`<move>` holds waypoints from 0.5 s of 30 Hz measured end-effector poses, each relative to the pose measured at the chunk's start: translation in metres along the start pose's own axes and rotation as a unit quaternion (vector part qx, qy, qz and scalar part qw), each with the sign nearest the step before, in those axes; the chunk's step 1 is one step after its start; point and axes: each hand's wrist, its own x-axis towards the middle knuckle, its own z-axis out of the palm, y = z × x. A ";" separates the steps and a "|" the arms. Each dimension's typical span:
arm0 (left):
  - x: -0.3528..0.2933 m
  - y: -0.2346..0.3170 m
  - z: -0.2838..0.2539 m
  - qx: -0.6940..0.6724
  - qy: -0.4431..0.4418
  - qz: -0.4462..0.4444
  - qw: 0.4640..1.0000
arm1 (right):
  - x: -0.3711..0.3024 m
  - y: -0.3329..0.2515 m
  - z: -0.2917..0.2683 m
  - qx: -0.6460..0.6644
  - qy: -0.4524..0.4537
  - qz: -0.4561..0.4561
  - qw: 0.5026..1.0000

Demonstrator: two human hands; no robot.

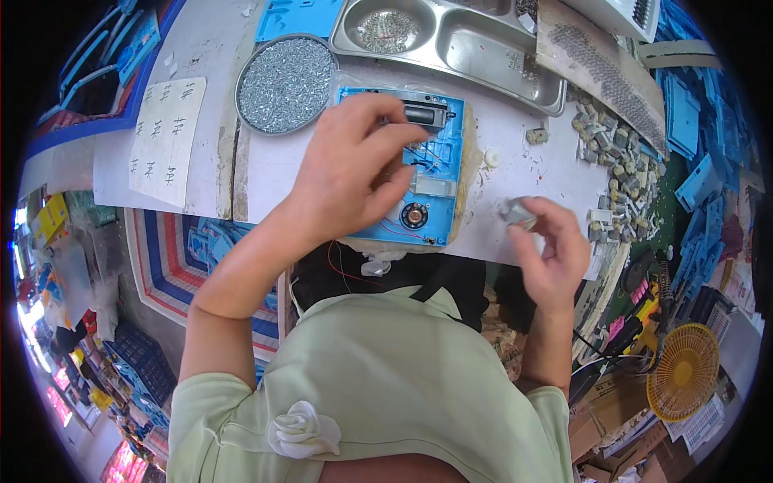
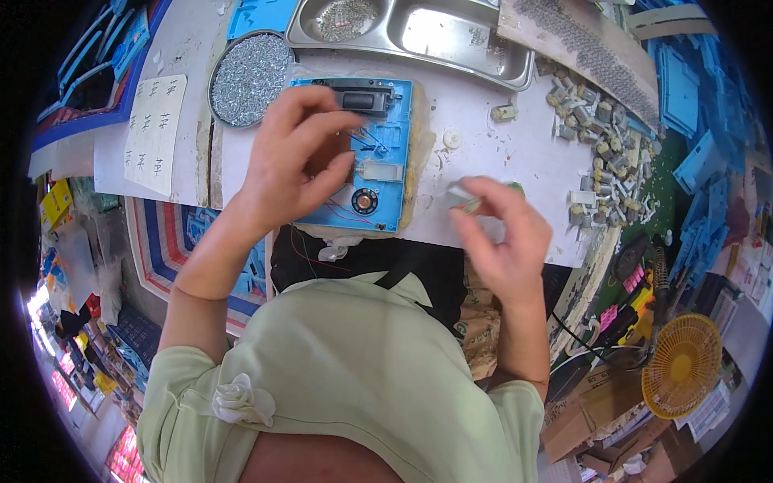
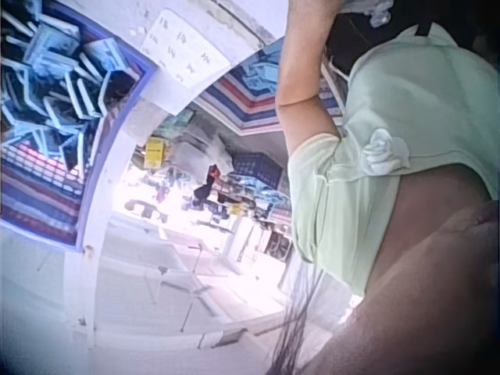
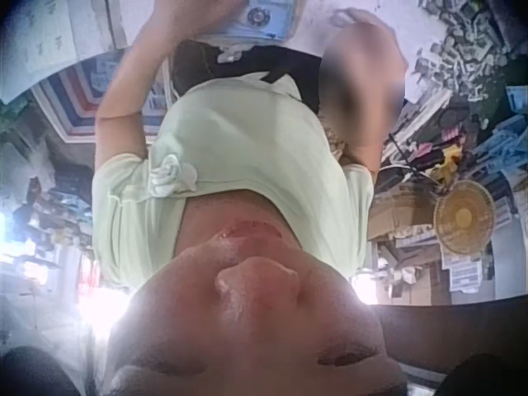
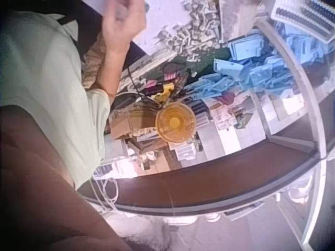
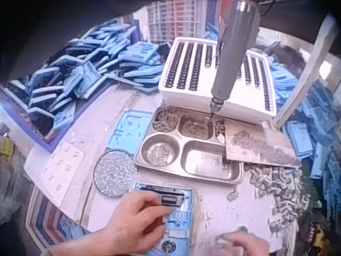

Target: Soldering wires and components inside a blue electronic device shell and then securing parts with an electric screwdriver.

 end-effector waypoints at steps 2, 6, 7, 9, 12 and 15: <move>0.006 -0.004 0.003 0.050 -0.042 0.034 0.997 | 0.003 0.005 -0.002 0.022 0.038 0.055 0.997; 0.010 -0.008 0.009 0.072 -0.056 0.073 0.993 | 0.018 0.007 -0.001 0.033 0.045 0.103 0.993; 0.010 -0.010 0.009 0.074 -0.059 0.080 0.992 | 0.023 0.006 0.002 0.025 0.034 0.110 0.993; 0.001 -0.015 0.004 0.034 -0.045 0.082 0.995 | 0.042 0.005 0.013 -0.055 -0.022 0.011 0.998; -0.013 -0.022 -0.006 0.000 -0.025 0.074 0.997 | 0.063 0.002 0.031 -0.135 -0.082 -0.070 0.985; -0.025 -0.025 -0.008 -0.018 0.009 0.052 0.998 | 0.073 0.002 0.044 -0.168 -0.112 -0.087 0.975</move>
